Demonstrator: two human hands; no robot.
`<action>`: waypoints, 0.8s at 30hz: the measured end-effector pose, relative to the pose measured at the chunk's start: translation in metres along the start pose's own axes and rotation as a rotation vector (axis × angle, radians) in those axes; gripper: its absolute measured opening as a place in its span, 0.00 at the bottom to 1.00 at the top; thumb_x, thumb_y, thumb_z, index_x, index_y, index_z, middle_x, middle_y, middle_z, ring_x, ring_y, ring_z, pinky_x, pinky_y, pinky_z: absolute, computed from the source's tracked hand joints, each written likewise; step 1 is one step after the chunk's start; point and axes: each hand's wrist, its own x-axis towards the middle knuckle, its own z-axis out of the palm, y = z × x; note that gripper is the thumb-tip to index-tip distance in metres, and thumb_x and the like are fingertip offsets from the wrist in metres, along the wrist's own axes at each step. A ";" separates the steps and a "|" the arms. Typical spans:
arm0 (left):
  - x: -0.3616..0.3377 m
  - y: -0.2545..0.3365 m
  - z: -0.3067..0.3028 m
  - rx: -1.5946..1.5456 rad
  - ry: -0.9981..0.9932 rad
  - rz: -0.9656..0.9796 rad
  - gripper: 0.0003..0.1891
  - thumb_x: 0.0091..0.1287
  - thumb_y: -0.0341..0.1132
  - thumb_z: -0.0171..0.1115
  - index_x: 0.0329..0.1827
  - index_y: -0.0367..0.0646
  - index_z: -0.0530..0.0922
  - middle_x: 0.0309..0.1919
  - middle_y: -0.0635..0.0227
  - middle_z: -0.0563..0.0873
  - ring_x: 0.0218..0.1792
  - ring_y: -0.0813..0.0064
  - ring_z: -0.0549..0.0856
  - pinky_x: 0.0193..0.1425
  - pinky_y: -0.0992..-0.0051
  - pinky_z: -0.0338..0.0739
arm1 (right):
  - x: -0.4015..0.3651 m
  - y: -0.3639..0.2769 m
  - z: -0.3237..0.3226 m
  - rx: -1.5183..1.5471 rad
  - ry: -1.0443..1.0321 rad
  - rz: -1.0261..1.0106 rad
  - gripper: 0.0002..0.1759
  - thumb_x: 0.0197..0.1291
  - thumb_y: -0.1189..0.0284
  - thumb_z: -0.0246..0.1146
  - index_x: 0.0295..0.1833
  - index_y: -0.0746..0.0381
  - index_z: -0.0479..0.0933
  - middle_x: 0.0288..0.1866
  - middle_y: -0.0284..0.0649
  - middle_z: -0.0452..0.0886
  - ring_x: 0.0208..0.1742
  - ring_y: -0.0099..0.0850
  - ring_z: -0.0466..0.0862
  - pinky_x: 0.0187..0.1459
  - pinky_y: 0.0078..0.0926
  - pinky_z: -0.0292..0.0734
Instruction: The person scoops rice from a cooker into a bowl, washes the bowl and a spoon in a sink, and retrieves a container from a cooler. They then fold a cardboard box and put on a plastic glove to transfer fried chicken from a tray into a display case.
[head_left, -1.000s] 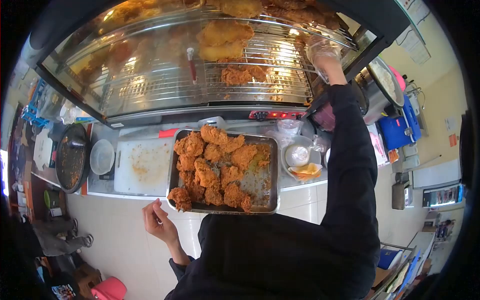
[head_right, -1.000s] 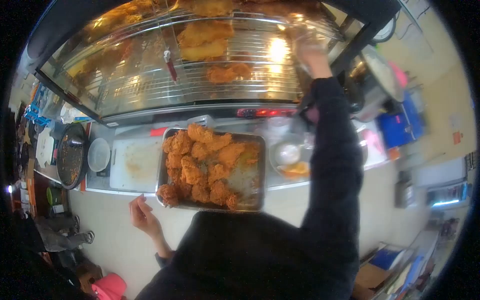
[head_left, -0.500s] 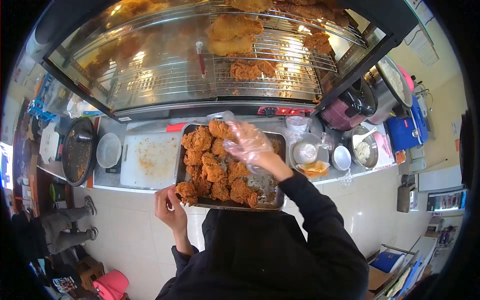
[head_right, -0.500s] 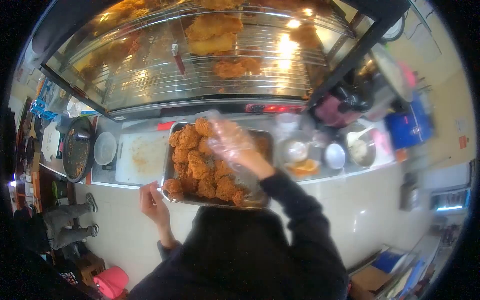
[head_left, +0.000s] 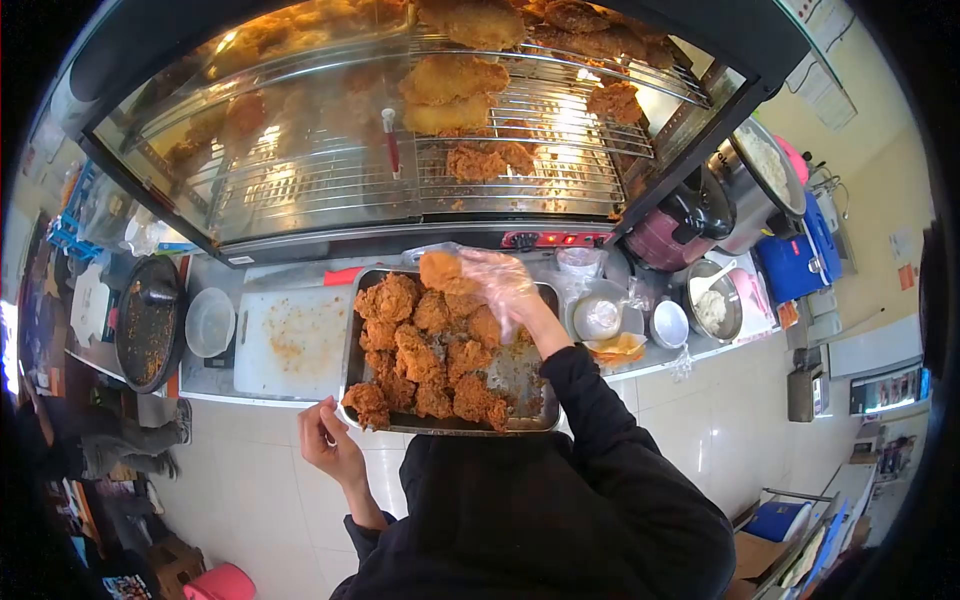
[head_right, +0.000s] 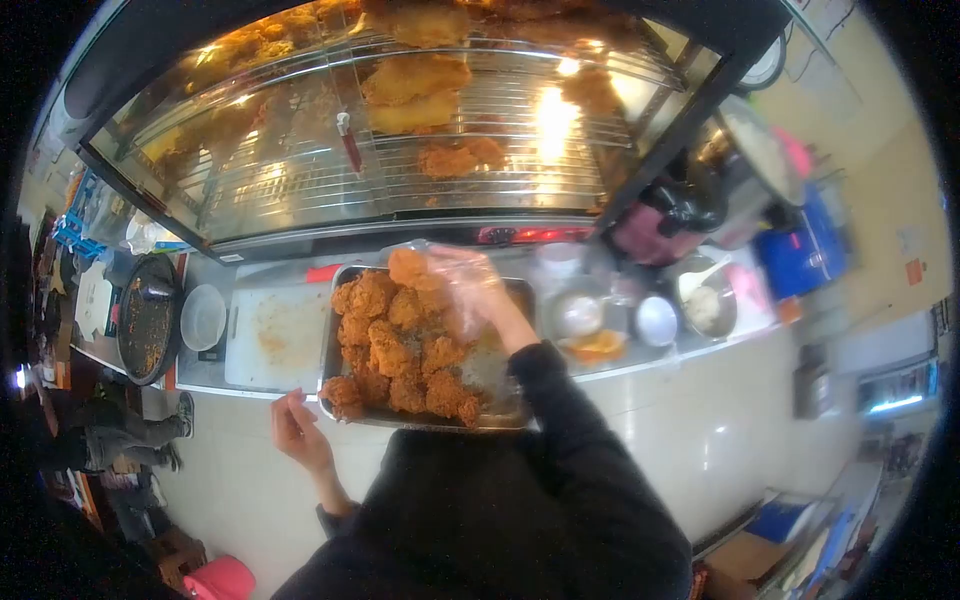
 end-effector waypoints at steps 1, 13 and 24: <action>0.001 -0.001 0.001 -0.016 0.002 -0.011 0.08 0.70 0.29 0.54 0.36 0.35 0.80 0.30 0.67 0.81 0.21 0.85 0.71 0.22 0.84 0.61 | -0.004 0.002 -0.006 0.105 0.021 0.017 0.22 0.61 0.65 0.65 0.58 0.63 0.76 0.55 0.41 0.80 0.54 0.30 0.80 0.57 0.30 0.76; 0.002 0.001 0.004 0.015 -0.010 -0.015 0.09 0.71 0.30 0.53 0.35 0.35 0.79 0.30 0.67 0.80 0.24 0.85 0.71 0.25 0.84 0.62 | 0.082 -0.192 -0.153 -1.225 0.676 -0.525 0.21 0.64 0.63 0.58 0.60 0.59 0.74 0.58 0.40 0.79 0.52 0.32 0.82 0.54 0.22 0.76; -0.004 -0.008 -0.011 0.010 0.053 -0.085 0.10 0.72 0.31 0.52 0.35 0.35 0.78 0.31 0.66 0.80 0.24 0.83 0.71 0.28 0.82 0.64 | 0.093 -0.243 -0.163 -2.048 0.425 -0.182 0.19 0.70 0.66 0.42 0.62 0.49 0.71 0.58 0.40 0.78 0.58 0.39 0.78 0.66 0.40 0.66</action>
